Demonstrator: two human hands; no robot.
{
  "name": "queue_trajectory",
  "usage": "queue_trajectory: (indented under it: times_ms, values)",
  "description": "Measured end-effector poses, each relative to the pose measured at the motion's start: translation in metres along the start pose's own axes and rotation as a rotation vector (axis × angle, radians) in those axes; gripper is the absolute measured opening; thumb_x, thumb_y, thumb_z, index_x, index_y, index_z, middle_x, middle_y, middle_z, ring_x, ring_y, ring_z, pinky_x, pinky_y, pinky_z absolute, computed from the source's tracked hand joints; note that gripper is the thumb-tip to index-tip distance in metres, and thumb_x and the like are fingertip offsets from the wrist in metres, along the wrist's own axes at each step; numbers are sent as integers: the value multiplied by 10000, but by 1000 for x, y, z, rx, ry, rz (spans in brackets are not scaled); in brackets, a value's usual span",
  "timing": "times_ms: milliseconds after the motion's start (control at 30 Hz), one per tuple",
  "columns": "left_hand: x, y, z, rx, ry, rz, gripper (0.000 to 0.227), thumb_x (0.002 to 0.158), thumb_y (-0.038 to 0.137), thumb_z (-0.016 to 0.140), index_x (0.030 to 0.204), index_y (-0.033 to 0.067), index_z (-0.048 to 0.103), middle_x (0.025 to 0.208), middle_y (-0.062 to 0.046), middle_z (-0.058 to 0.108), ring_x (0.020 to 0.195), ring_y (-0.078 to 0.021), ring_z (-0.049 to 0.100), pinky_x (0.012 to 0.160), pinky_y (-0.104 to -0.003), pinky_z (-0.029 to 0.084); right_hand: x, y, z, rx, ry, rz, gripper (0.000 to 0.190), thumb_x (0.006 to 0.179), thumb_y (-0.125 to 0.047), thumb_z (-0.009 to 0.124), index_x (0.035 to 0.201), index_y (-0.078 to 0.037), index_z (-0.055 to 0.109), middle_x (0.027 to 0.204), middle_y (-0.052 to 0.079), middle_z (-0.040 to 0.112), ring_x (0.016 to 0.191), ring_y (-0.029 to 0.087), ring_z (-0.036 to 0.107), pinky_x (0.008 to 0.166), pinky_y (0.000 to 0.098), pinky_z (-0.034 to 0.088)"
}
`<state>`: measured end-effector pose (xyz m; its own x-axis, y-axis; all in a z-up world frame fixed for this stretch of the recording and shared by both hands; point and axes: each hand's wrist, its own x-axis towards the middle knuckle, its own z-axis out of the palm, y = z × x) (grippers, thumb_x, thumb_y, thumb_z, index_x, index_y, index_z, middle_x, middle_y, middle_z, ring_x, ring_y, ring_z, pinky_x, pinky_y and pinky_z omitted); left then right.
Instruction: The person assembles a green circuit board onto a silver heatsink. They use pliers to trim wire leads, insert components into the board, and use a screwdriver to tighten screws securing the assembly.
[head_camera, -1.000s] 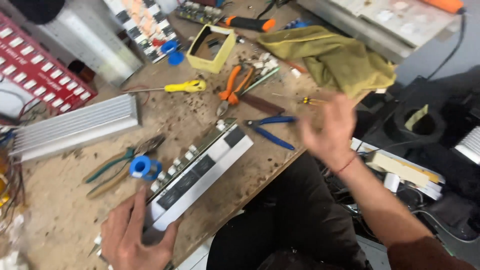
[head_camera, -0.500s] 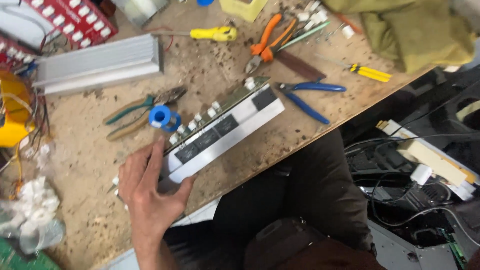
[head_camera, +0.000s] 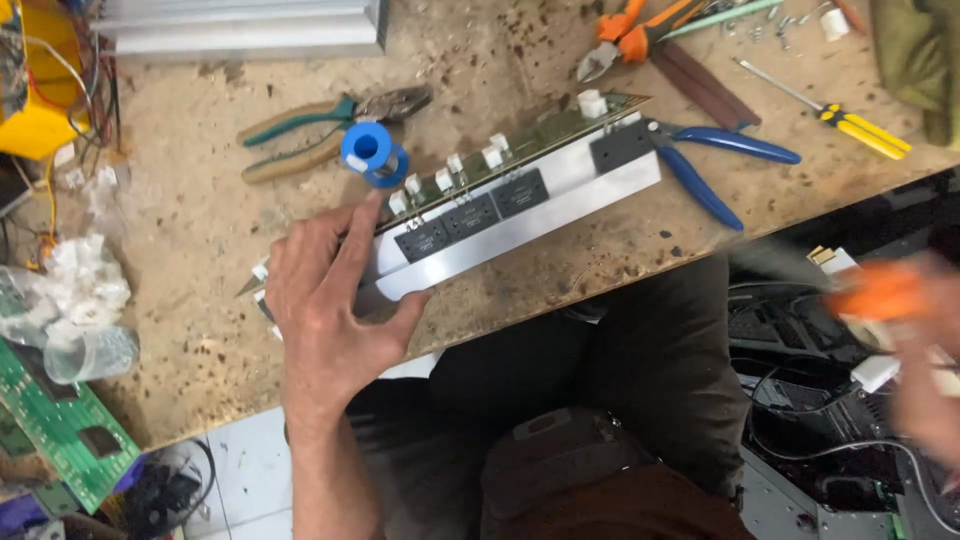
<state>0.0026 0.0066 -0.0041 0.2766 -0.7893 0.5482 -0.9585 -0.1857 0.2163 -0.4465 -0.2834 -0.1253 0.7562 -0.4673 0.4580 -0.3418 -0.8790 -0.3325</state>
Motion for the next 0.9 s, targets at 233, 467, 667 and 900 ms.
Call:
queue_trajectory:
  times_ms: [233, 467, 667, 900]
  values:
    - [-6, -2, 2, 27, -4, 3, 782, 773, 219, 931, 1464, 34, 615, 1226, -141, 648, 1072, -316, 593, 848, -436, 392, 41, -102, -7, -435, -151, -76, 406, 1004, -205, 791, 1317, 53, 806, 1057, 179, 693, 790, 303, 709, 645, 378, 601]
    - [-8, -5, 3, 30, -5, 16, 788, 774, 234, 941, 1463, 29, 618, 1231, -152, 665, 1072, -332, 595, 852, -453, 406, 51, -110, -10, -453, -175, -114, 377, 1018, -244, 767, 1293, 8, 818, 1020, 122, 717, 692, 228, 677, 552, 333, 538]
    - [-7, -8, 3, 19, -7, 17, 778, 792, 240, 938, 1463, 14, 615, 1238, -161, 644, 1057, -325, 589, 831, -443, 387, 46, -109, -6, -425, -175, -104, 364, 1007, -221, 783, 1270, 29, 810, 968, 128, 700, 638, 231, 627, 515, 353, 508]
    - [-6, -8, 2, 20, -19, 25, 826, 801, 254, 961, 1496, 21, 580, 1272, -167, 650, 1082, -331, 600, 842, -455, 398, 44, -111, -7, -421, -195, -88, 384, 1010, -231, 781, 1294, 27, 803, 982, 132, 702, 624, 217, 604, 513, 345, 516]
